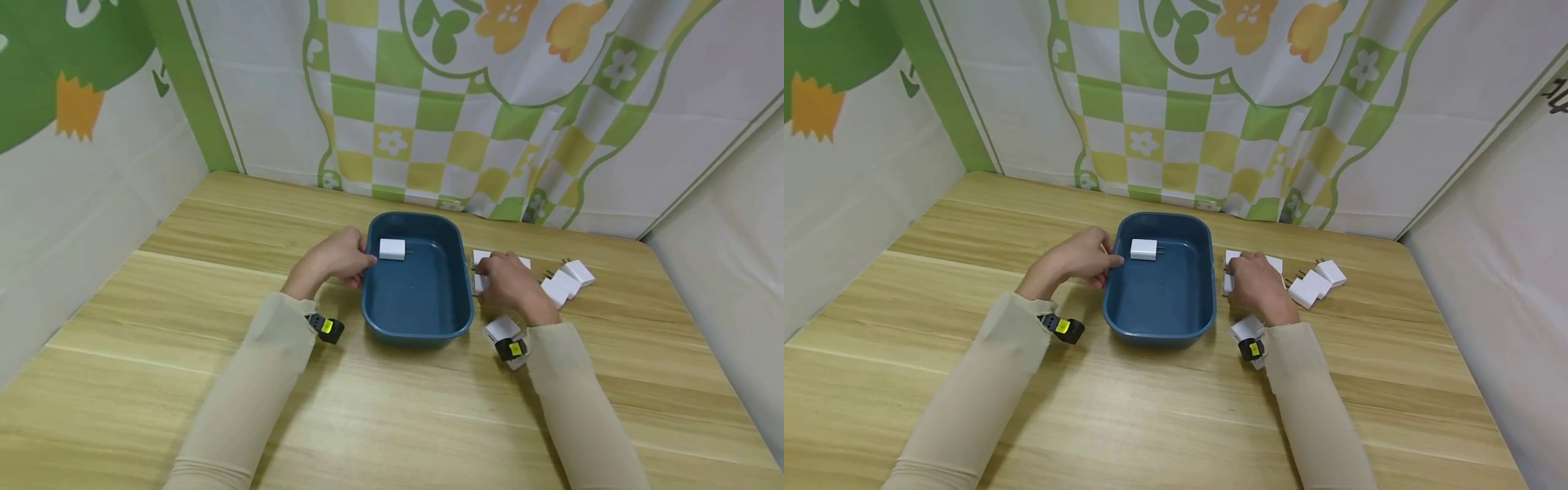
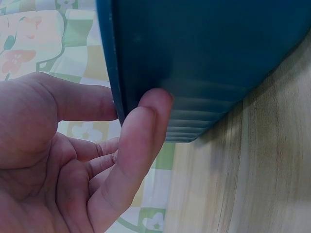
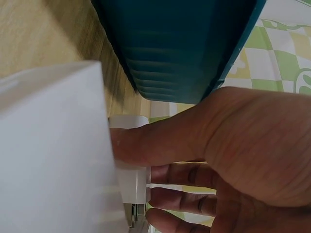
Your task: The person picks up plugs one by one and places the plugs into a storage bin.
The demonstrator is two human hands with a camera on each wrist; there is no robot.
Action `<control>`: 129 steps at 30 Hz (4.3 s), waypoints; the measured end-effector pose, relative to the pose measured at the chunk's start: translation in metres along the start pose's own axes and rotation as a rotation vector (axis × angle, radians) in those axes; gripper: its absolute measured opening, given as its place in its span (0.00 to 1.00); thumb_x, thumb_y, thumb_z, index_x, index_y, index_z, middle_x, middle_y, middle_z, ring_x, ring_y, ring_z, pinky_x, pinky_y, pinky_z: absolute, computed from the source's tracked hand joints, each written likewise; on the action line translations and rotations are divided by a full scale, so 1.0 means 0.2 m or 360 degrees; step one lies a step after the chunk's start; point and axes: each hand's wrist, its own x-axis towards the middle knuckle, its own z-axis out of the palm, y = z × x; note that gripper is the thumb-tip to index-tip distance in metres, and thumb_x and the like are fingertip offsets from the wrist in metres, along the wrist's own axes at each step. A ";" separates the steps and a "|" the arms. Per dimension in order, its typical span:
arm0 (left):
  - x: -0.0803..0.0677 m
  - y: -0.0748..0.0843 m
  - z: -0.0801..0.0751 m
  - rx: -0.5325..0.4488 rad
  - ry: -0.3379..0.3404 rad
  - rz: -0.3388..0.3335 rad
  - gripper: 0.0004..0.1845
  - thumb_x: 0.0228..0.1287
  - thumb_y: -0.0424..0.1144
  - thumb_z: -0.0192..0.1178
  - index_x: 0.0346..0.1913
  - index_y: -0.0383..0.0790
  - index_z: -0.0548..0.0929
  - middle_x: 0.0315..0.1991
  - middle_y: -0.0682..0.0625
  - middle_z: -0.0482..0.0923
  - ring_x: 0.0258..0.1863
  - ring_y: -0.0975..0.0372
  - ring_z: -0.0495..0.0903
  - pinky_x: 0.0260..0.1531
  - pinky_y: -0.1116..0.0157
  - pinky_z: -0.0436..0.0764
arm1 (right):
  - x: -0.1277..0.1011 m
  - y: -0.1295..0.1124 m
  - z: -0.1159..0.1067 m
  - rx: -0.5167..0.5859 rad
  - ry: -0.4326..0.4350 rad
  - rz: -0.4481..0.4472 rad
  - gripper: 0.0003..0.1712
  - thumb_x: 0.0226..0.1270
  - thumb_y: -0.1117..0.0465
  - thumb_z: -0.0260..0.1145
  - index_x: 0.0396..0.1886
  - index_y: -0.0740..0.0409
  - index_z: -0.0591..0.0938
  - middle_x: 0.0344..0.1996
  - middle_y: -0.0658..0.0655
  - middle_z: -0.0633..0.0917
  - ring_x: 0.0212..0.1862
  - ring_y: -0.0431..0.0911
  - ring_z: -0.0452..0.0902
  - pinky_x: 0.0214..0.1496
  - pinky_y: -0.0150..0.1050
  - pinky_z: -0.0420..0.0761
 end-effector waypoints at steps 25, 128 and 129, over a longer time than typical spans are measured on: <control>0.01 -0.02 -0.03 -0.0109 -0.0044 0.0000 0.12 0.75 0.34 0.58 0.37 0.25 0.80 0.22 0.44 0.81 0.19 0.60 0.82 0.31 0.58 0.87 | -0.01 0.00 0.00 -0.0005 0.0014 -0.0025 0.22 0.56 0.70 0.73 0.53 0.64 0.85 0.51 0.66 0.83 0.55 0.61 0.77 0.57 0.57 0.78; 0.00 -0.02 -0.04 -0.0175 -0.0038 -0.0002 0.09 0.75 0.32 0.57 0.39 0.25 0.79 0.23 0.44 0.81 0.18 0.61 0.82 0.27 0.63 0.86 | -0.20 -0.22 -0.29 0.0030 0.0346 -0.0221 0.23 0.64 0.60 0.74 0.57 0.62 0.82 0.51 0.63 0.80 0.54 0.59 0.75 0.56 0.57 0.74; 0.00 -0.02 -0.04 -0.0178 -0.0041 0.0001 0.09 0.75 0.32 0.57 0.39 0.25 0.79 0.23 0.44 0.81 0.18 0.61 0.82 0.27 0.63 0.86 | -0.20 -0.22 -0.29 0.0023 0.0352 -0.0235 0.23 0.63 0.60 0.74 0.57 0.62 0.82 0.51 0.63 0.81 0.53 0.59 0.75 0.55 0.57 0.74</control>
